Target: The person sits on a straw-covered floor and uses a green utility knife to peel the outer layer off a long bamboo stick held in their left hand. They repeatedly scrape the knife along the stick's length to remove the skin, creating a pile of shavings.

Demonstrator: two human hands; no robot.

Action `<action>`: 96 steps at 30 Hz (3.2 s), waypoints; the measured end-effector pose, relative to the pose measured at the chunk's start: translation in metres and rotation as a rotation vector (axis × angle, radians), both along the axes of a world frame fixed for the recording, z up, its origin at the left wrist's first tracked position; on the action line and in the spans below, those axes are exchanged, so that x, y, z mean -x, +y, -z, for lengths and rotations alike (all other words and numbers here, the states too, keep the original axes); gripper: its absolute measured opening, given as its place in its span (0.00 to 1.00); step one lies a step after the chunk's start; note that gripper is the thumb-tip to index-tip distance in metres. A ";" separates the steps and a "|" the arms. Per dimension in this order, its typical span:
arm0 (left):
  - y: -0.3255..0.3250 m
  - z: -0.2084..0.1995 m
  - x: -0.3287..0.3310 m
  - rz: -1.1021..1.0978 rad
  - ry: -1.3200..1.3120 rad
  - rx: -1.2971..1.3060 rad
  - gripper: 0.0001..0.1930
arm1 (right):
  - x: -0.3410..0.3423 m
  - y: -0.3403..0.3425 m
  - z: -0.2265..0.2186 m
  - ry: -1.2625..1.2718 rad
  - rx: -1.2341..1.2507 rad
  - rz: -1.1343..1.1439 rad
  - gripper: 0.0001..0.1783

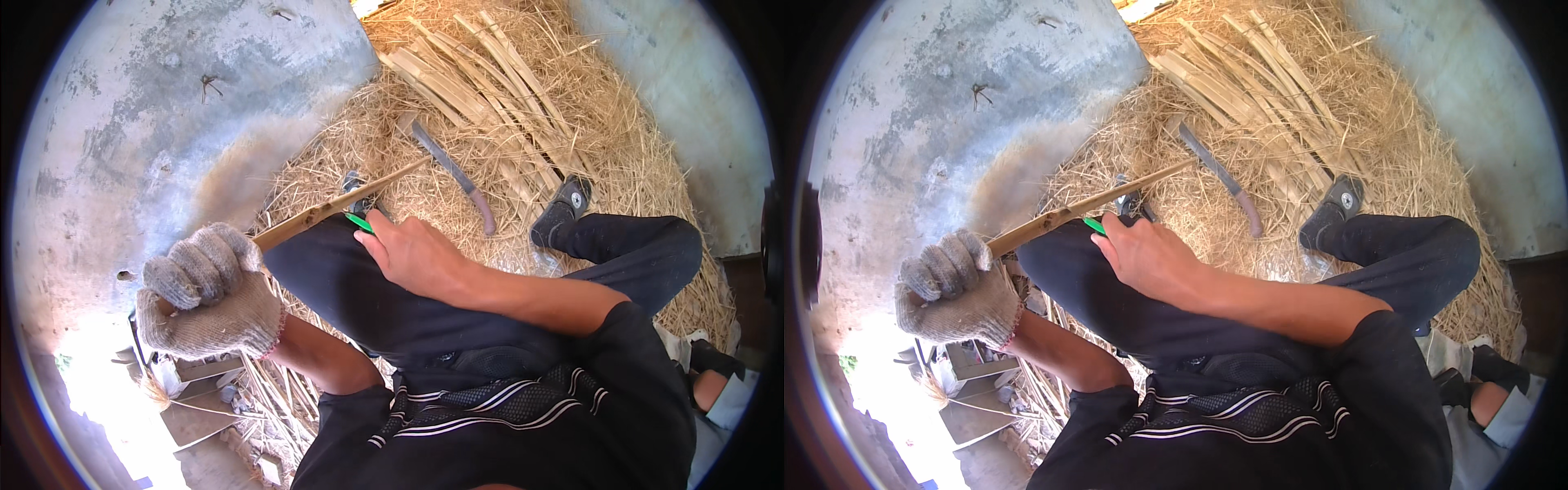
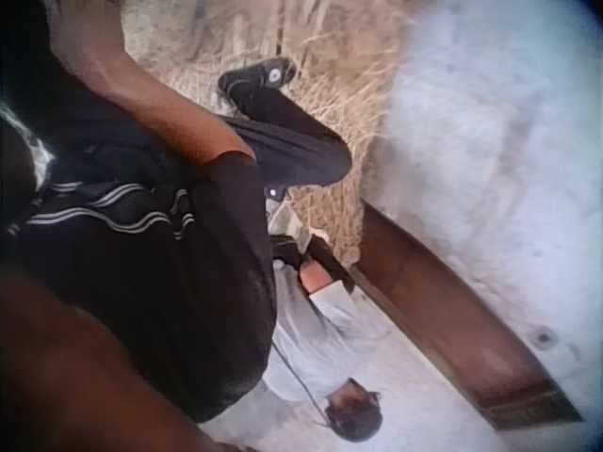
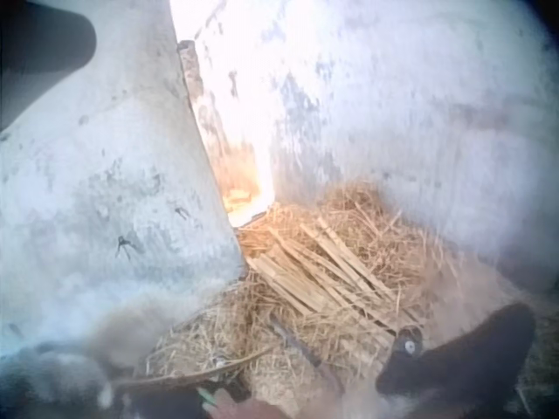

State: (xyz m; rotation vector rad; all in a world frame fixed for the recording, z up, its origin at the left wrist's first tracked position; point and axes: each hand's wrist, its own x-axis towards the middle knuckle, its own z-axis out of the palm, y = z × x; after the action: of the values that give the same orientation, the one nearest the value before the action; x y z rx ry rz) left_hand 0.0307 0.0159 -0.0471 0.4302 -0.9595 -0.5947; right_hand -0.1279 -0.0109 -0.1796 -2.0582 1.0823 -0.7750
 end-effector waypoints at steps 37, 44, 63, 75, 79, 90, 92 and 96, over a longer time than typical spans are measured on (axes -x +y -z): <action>-0.021 -0.012 0.035 -0.582 0.151 -0.117 0.16 | -0.006 -0.006 0.003 -0.138 0.053 0.018 0.13; -0.026 -0.011 0.028 -0.661 0.168 -0.152 0.25 | -0.016 0.002 -0.022 -0.123 -0.029 0.027 0.14; -0.016 -0.003 0.046 -0.627 0.053 -0.111 0.23 | 0.017 -0.019 0.002 0.051 -0.139 0.004 0.19; -0.008 -0.005 0.034 -0.375 0.088 -0.081 0.18 | 0.008 -0.017 -0.003 0.099 -0.083 -0.001 0.17; -0.012 -0.004 0.028 -0.385 0.055 -0.070 0.17 | 0.013 -0.040 0.038 0.099 -0.072 0.065 0.17; -0.003 0.000 0.014 -0.260 0.055 -0.078 0.17 | 0.011 -0.026 0.007 0.079 -0.144 -0.004 0.19; -0.001 0.001 0.013 -0.228 0.021 -0.063 0.17 | 0.004 -0.013 -0.003 0.086 -0.018 -0.035 0.21; -0.006 -0.002 0.017 -0.154 0.082 -0.061 0.17 | 0.034 -0.055 0.086 0.335 -0.151 -0.053 0.21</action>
State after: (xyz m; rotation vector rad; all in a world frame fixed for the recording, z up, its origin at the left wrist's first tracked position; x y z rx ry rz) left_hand 0.0142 0.0104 -0.0448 0.5248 -0.8238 -0.4989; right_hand -0.1623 -0.0660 -0.2659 -2.1226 1.2190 -0.3156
